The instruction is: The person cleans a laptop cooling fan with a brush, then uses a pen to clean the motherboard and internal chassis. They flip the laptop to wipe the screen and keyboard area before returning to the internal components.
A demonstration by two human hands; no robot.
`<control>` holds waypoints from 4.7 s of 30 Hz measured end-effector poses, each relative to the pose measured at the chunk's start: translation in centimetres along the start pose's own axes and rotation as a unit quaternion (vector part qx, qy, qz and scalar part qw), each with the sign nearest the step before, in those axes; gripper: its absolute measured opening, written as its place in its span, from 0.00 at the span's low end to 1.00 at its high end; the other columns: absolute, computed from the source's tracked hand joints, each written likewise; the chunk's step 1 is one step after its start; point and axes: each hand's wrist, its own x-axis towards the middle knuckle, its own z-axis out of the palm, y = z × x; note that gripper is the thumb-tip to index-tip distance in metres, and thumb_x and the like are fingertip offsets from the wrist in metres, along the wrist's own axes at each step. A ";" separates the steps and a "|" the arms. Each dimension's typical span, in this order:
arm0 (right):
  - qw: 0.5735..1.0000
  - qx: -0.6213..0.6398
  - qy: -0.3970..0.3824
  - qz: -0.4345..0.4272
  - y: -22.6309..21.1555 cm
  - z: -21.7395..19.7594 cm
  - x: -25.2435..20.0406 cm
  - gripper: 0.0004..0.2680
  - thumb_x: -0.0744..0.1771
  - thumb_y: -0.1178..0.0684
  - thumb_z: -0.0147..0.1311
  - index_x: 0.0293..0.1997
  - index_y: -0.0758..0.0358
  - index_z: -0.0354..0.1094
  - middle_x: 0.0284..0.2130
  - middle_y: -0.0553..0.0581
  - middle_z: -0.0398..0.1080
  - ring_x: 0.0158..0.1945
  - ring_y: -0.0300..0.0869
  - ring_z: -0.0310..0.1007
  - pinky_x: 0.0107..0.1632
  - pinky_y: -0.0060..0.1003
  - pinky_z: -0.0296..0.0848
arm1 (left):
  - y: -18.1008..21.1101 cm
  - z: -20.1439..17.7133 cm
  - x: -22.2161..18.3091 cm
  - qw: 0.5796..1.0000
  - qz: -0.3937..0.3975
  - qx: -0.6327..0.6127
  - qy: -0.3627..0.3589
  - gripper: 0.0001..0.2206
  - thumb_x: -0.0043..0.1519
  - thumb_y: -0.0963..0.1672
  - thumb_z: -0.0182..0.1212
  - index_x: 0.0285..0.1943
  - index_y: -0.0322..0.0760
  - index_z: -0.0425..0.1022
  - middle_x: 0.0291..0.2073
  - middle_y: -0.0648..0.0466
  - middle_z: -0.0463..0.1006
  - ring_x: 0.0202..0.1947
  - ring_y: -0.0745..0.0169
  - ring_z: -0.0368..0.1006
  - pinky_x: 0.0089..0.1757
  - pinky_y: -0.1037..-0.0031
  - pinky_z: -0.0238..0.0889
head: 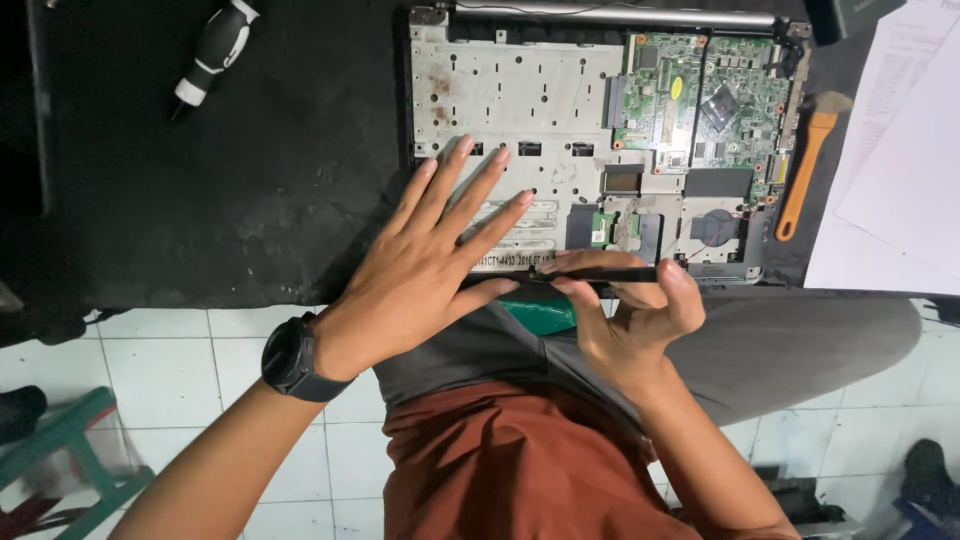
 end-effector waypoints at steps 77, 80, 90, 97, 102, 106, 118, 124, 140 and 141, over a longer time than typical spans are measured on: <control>0.990 0.039 -0.083 -0.107 0.4 -1.5 1.4 0.37 0.67 0.65 0.60 0.79 0.41 0.33 0.45 0.71 0.66 0.46 0.57 0.73 0.55 0.53 0.80 | -0.3 0.7 -0.4 0.997 0.017 -0.038 0.059 0.37 0.74 0.57 0.58 0.84 0.48 0.38 0.82 0.46 0.36 0.82 0.38 0.31 0.76 0.47 0.37; 0.992 0.021 -0.054 -0.112 0.0 -1.1 1.5 0.35 0.67 0.65 0.59 0.78 0.44 0.34 0.37 0.68 0.69 0.37 0.51 0.74 0.49 0.48 0.81 | -0.3 0.8 -0.5 0.998 0.015 -0.041 0.051 0.38 0.73 0.54 0.61 0.85 0.49 0.37 0.82 0.46 0.36 0.82 0.37 0.30 0.75 0.46 0.36; 0.992 0.048 -0.039 -0.106 0.7 -0.9 0.3 0.33 0.67 0.67 0.55 0.76 0.45 0.34 0.41 0.72 0.66 0.40 0.56 0.74 0.49 0.49 0.82 | -0.2 0.9 -0.4 0.998 0.009 -0.029 0.049 0.39 0.73 0.57 0.59 0.84 0.49 0.38 0.82 0.47 0.36 0.81 0.39 0.31 0.75 0.48 0.37; 0.995 0.052 -0.039 -0.074 -1.0 -0.6 1.7 0.25 0.71 0.66 0.43 0.74 0.48 0.32 0.37 0.72 0.70 0.37 0.57 0.75 0.50 0.52 0.80 | -0.3 1.0 -0.4 0.998 0.009 -0.039 0.051 0.38 0.73 0.57 0.59 0.84 0.49 0.38 0.82 0.47 0.36 0.82 0.39 0.30 0.75 0.47 0.36; 0.996 0.014 -0.009 -0.088 -0.1 -0.4 0.3 0.30 0.68 0.65 0.53 0.75 0.48 0.34 0.38 0.71 0.67 0.38 0.54 0.73 0.48 0.50 0.81 | -0.2 0.9 -0.5 0.998 0.010 -0.034 0.047 0.38 0.73 0.55 0.60 0.85 0.49 0.38 0.82 0.47 0.35 0.81 0.39 0.30 0.75 0.47 0.36; 0.995 0.038 -0.024 -0.084 -0.3 -0.7 0.3 0.34 0.68 0.67 0.53 0.78 0.44 0.32 0.44 0.76 0.65 0.44 0.62 0.73 0.52 0.55 0.80 | -0.2 0.9 -0.4 0.998 0.007 -0.032 0.051 0.39 0.72 0.57 0.61 0.84 0.49 0.39 0.82 0.47 0.36 0.81 0.39 0.31 0.75 0.48 0.37; 0.963 0.095 0.165 0.192 -1.9 -1.1 -0.7 0.33 0.72 0.68 0.53 0.80 0.38 0.33 0.34 0.73 0.69 0.37 0.57 0.74 0.51 0.52 0.79 | 1.2 -1.8 0.6 0.977 -0.020 -0.170 0.124 0.28 0.62 0.52 0.71 0.71 0.43 0.72 0.78 0.45 0.49 0.78 0.37 0.43 0.70 0.29 0.31; 0.954 0.092 0.192 0.208 -2.4 -1.6 -1.1 0.32 0.72 0.70 0.51 0.79 0.40 0.31 0.31 0.74 0.68 0.35 0.57 0.73 0.53 0.54 0.79 | 3.7 -1.4 0.7 0.971 -0.037 -0.187 0.142 0.11 0.62 0.49 0.69 0.50 0.46 0.81 0.45 0.57 0.75 0.44 0.58 0.67 0.45 0.65 0.56; 0.941 0.014 0.177 0.288 -3.6 -6.3 -10.0 0.34 0.68 0.74 0.51 0.74 0.45 0.30 0.34 0.79 0.69 0.34 0.58 0.74 0.53 0.54 0.75 | 3.8 -0.9 2.5 0.999 0.018 -0.037 0.019 0.06 0.70 0.43 0.57 0.38 0.42 0.76 0.36 0.56 0.74 0.38 0.54 0.66 0.44 0.63 0.55; 0.938 -0.013 0.185 0.292 -3.9 -6.3 -10.4 0.34 0.67 0.73 0.53 0.74 0.47 0.32 0.33 0.78 0.69 0.33 0.58 0.73 0.51 0.53 0.75 | 3.8 -0.6 2.7 0.999 0.026 -0.016 -0.018 0.03 0.66 0.40 0.59 0.41 0.41 0.77 0.38 0.55 0.76 0.39 0.53 0.68 0.45 0.62 0.56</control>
